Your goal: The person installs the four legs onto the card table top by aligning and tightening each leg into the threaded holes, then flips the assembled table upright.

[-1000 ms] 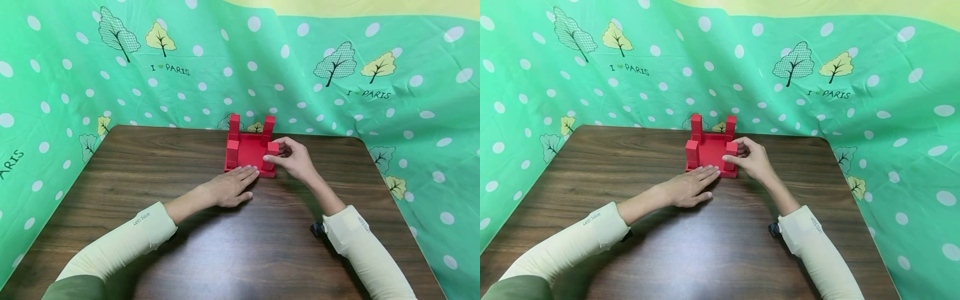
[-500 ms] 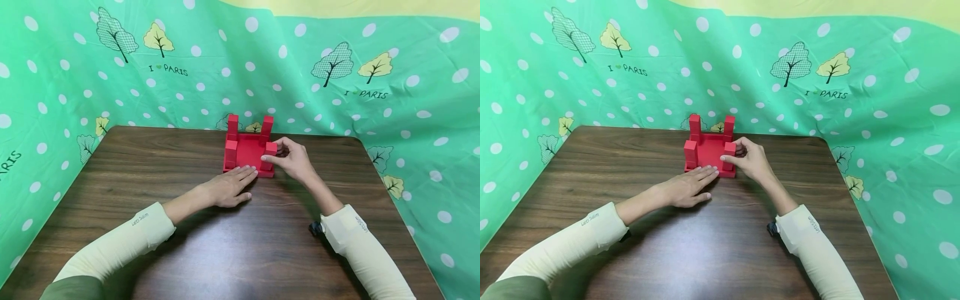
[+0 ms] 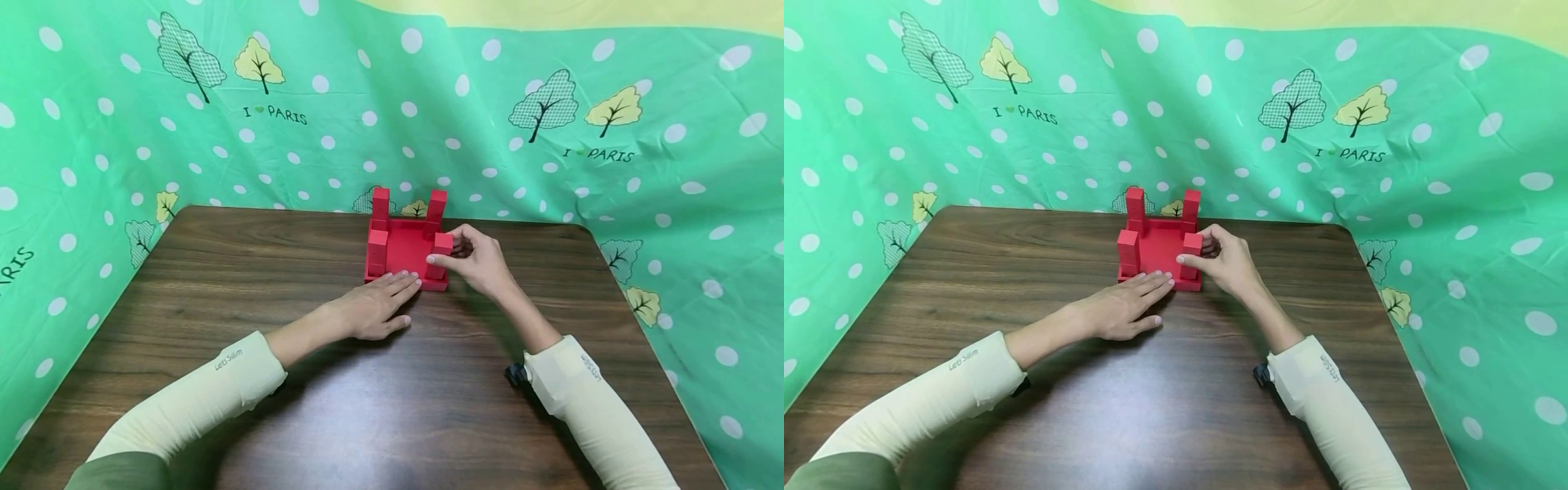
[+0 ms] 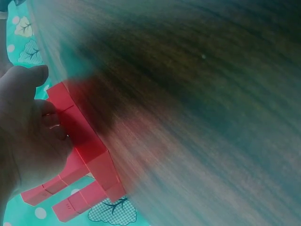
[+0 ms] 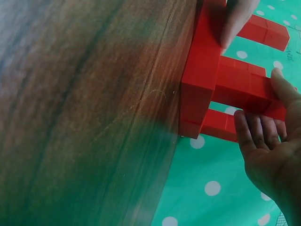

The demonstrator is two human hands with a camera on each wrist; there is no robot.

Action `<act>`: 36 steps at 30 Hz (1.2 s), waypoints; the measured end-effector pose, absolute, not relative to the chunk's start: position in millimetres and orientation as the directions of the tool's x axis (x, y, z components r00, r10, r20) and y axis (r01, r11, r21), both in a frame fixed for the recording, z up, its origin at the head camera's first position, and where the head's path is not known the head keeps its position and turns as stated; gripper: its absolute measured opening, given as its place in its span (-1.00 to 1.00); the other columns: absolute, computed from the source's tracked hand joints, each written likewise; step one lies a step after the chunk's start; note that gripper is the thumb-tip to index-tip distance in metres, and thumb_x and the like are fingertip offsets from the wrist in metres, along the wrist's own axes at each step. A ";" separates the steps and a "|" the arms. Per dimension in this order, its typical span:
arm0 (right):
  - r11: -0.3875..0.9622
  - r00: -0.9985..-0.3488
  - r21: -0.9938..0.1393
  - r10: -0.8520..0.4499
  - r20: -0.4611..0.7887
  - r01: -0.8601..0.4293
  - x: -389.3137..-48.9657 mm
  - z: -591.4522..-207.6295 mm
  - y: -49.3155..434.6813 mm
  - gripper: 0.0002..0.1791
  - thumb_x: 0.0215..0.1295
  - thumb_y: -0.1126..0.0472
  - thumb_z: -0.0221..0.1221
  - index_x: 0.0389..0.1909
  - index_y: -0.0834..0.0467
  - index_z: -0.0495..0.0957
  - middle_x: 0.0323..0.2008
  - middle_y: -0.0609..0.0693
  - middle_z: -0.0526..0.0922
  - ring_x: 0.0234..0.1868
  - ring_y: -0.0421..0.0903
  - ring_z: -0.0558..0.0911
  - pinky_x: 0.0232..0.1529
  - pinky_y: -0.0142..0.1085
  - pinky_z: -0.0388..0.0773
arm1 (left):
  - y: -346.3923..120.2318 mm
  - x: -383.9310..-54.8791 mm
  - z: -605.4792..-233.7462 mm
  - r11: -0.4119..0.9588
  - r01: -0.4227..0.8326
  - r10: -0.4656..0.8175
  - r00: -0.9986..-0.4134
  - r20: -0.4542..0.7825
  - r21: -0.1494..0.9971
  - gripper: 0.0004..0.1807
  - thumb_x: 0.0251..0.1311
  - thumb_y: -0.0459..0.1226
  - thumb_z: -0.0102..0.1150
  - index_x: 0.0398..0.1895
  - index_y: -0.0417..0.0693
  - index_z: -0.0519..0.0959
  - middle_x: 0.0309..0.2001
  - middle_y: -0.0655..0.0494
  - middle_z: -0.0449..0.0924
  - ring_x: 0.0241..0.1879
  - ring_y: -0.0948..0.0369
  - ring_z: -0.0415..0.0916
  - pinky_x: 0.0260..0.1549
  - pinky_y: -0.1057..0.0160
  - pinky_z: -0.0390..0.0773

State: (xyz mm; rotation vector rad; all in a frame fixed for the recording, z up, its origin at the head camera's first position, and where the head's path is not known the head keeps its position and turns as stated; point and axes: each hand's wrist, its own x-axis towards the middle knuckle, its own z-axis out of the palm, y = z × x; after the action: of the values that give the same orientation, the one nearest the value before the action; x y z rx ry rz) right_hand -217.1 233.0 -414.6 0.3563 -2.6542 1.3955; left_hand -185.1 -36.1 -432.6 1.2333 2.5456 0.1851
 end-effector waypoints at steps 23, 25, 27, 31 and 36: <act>0.578 -0.976 -0.791 -0.186 0.114 -0.202 -208.8 -412.6 241.5 -0.32 0.32 -0.06 0.63 0.37 0.06 0.63 0.17 0.11 0.82 0.14 0.10 0.82 0.16 -0.27 0.78 | -46.2 -187.4 -423.6 0.583 0.738 0.806 -0.577 -0.130 0.339 -0.14 0.74 0.06 0.07 0.89 -0.03 0.02 0.88 -0.01 0.01 0.88 0.01 -0.08 0.87 -0.03 0.03; 0.596 -0.975 -0.776 -0.192 0.110 -0.205 -207.8 -412.0 246.2 -0.29 0.32 -0.06 0.63 0.40 0.06 0.61 0.21 0.12 0.81 0.19 0.13 0.81 0.24 -0.10 0.79 | -49.6 -187.4 -421.4 0.573 0.735 0.808 -0.581 -0.100 0.363 -0.15 0.74 0.04 0.09 0.88 -0.03 0.07 0.86 -0.01 0.07 0.87 0.01 -0.02 0.86 -0.06 0.10; 0.604 -0.975 -0.771 -0.195 0.103 -0.202 -207.4 -411.7 251.2 -0.27 0.32 -0.06 0.63 0.42 0.07 0.60 0.25 0.12 0.79 0.25 0.15 0.80 0.33 0.04 0.77 | -53.9 -187.3 -419.8 0.568 0.727 0.804 -0.590 -0.071 0.387 -0.17 0.73 0.03 0.11 0.87 -0.03 0.11 0.85 -0.02 0.13 0.85 0.00 0.06 0.83 -0.10 0.18; 0.613 -0.977 -0.767 -0.198 0.082 -0.189 -204.5 -410.4 262.9 -0.25 0.35 -0.03 0.61 0.45 0.14 0.57 0.34 0.18 0.75 0.33 0.19 0.75 0.42 0.16 0.70 | -63.8 -187.3 -418.9 0.564 0.709 0.791 -0.611 -0.031 0.424 -0.20 0.72 0.02 0.13 0.85 -0.02 0.17 0.81 -0.03 0.24 0.81 -0.01 0.18 0.79 -0.14 0.29; 0.646 -0.981 -0.743 -0.185 0.067 -0.172 -198.7 -408.7 277.8 -0.27 0.42 0.00 0.56 0.47 0.19 0.55 0.38 0.20 0.72 0.36 0.22 0.72 0.45 0.19 0.65 | -76.3 -188.1 -419.3 0.562 0.677 0.771 -0.637 -0.003 0.474 -0.23 0.71 0.00 0.15 0.82 -0.06 0.24 0.75 -0.07 0.34 0.76 -0.06 0.29 0.75 -0.15 0.36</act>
State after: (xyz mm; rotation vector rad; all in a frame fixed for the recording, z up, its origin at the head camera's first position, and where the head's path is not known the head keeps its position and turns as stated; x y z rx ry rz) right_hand -198.7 277.8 -408.7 0.3105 -2.8637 1.2904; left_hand -188.1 -76.3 -419.3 1.2156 2.5858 0.6499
